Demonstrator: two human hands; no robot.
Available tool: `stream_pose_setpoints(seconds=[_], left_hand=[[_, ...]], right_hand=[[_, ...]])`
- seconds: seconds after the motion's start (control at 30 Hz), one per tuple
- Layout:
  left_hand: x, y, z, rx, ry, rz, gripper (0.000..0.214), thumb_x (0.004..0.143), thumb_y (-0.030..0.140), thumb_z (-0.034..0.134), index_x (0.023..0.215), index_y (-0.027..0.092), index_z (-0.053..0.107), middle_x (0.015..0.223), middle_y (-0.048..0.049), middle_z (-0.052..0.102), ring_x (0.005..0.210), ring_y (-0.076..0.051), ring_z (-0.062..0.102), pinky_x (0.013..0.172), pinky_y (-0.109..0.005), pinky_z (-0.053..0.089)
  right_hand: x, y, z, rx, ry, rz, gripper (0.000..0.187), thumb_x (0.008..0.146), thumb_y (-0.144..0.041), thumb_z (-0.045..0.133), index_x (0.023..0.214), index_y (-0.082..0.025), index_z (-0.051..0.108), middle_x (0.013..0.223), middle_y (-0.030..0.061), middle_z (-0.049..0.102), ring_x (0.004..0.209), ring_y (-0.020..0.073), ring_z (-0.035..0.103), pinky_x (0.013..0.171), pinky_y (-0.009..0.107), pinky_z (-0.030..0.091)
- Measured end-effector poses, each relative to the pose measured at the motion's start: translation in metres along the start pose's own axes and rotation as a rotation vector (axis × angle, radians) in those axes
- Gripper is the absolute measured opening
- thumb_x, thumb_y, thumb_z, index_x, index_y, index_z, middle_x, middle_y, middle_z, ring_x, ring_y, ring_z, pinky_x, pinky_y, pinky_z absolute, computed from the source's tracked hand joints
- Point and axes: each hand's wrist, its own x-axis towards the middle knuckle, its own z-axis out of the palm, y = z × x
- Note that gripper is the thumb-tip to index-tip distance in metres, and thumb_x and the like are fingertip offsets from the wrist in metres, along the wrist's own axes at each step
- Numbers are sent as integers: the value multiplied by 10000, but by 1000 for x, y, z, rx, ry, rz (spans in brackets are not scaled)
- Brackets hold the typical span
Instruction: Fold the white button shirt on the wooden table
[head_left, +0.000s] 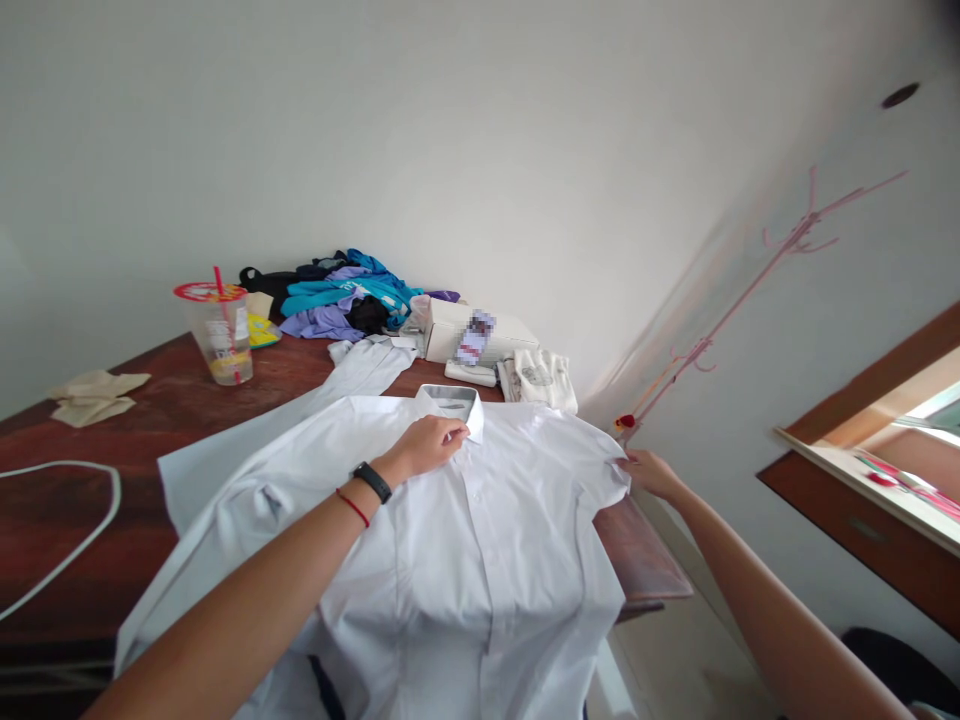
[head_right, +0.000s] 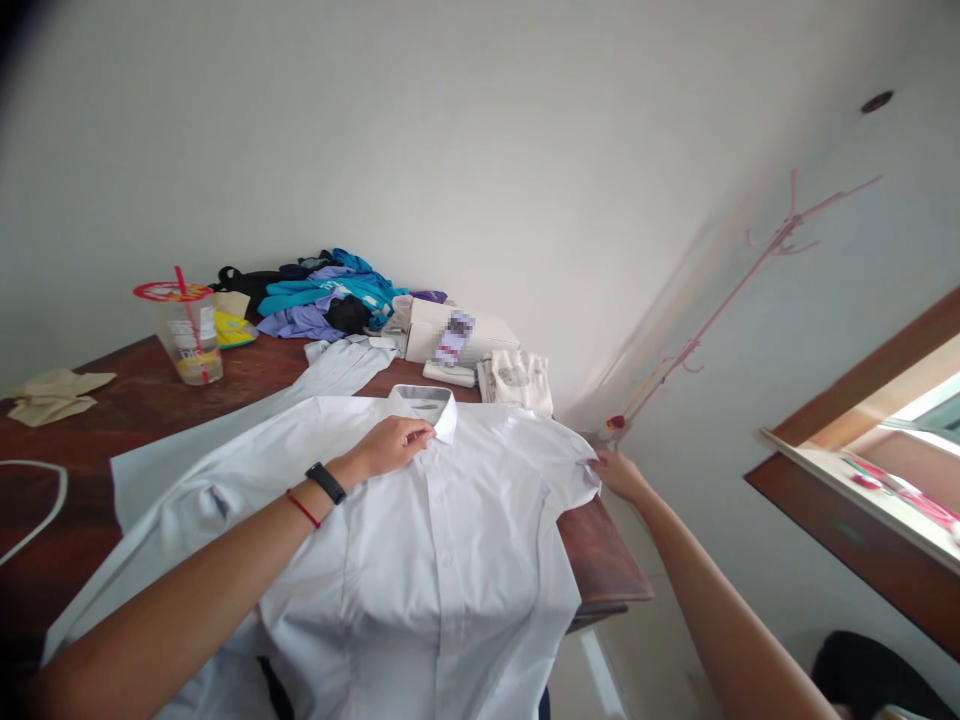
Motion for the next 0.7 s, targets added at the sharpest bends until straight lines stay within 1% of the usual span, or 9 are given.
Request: stream_pose_setpoints(seconds=[0.13, 0.23, 0.3, 0.33, 0.4, 0.47, 0.53, 0.6, 0.7], left_hand=[[0, 2, -1, -81, -4, 4, 307, 967, 378, 499, 945, 208, 754, 869, -48, 761, 780, -200, 678, 697, -277, 489], [-1, 2, 1, -192, -25, 4, 299, 954, 389, 528, 956, 191, 752, 839, -48, 753, 763, -192, 676, 701, -281, 501], [-1, 3, 2, -298, -55, -28, 304, 940, 415, 556, 970, 179, 746, 835, -55, 746, 758, -189, 675, 694, -285, 513], [-2, 4, 3, -366, -73, -55, 317, 932, 435, 571, 982, 171, 740, 842, -61, 741, 754, -189, 675, 685, -287, 520], [-2, 8, 4, -542, -123, -117, 365, 915, 479, 603, 1028, 151, 720, 874, -80, 732, 732, -181, 673, 664, -288, 527], [-2, 14, 3, -760, -200, -173, 425, 894, 515, 642, 1098, 144, 687, 949, -107, 728, 735, -177, 686, 651, -283, 525], [-2, 19, 1, -963, -290, -214, 480, 870, 529, 685, 1175, 160, 649, 1079, -141, 712, 818, -201, 715, 674, -288, 533], [-3, 23, -2, -1096, -360, -251, 537, 852, 526, 719, 1257, 192, 606, 1224, -167, 669, 958, -247, 724, 738, -319, 552], [-5, 27, -3, -1175, -410, -343, 661, 826, 513, 762, 1374, 237, 516, 1329, -179, 624, 1063, -289, 713, 847, -388, 562]], right_hand=[[5, -20, -21, -33, 163, -5, 287, 839, -341, 463, 865, -212, 719, 876, 101, 732, 897, 307, 669, 781, 365, 482], [9, -54, -43, -5, 335, -72, 290, 856, -375, 453, 883, -220, 697, 811, 74, 700, 808, 262, 643, 736, 334, 465], [10, -84, -55, 66, 359, -135, 289, 841, -385, 509, 961, -201, 697, 773, 56, 675, 763, 231, 619, 703, 311, 456], [10, -100, -59, 104, 319, -150, 305, 819, -372, 550, 1017, -189, 691, 733, 41, 653, 723, 215, 603, 673, 300, 448], [8, -134, -63, 221, 153, -188, 367, 786, -311, 601, 1119, -173, 666, 684, 7, 614, 646, 178, 573, 611, 271, 430], [3, -169, -61, 390, -62, -228, 480, 772, -258, 635, 1249, -208, 621, 707, -17, 620, 615, 147, 560, 569, 241, 417], [-3, -200, -53, 535, -220, -237, 567, 771, -223, 667, 1331, -265, 586, 730, -33, 635, 606, 127, 556, 556, 223, 417], [-7, -226, -39, 653, -312, -200, 529, 792, -209, 676, 1310, -290, 611, 758, -28, 651, 597, 117, 556, 541, 216, 426], [-7, -252, -8, 827, -370, -88, 334, 832, -179, 656, 1157, -244, 693, 786, 0, 663, 556, 99, 539, 518, 214, 445]])
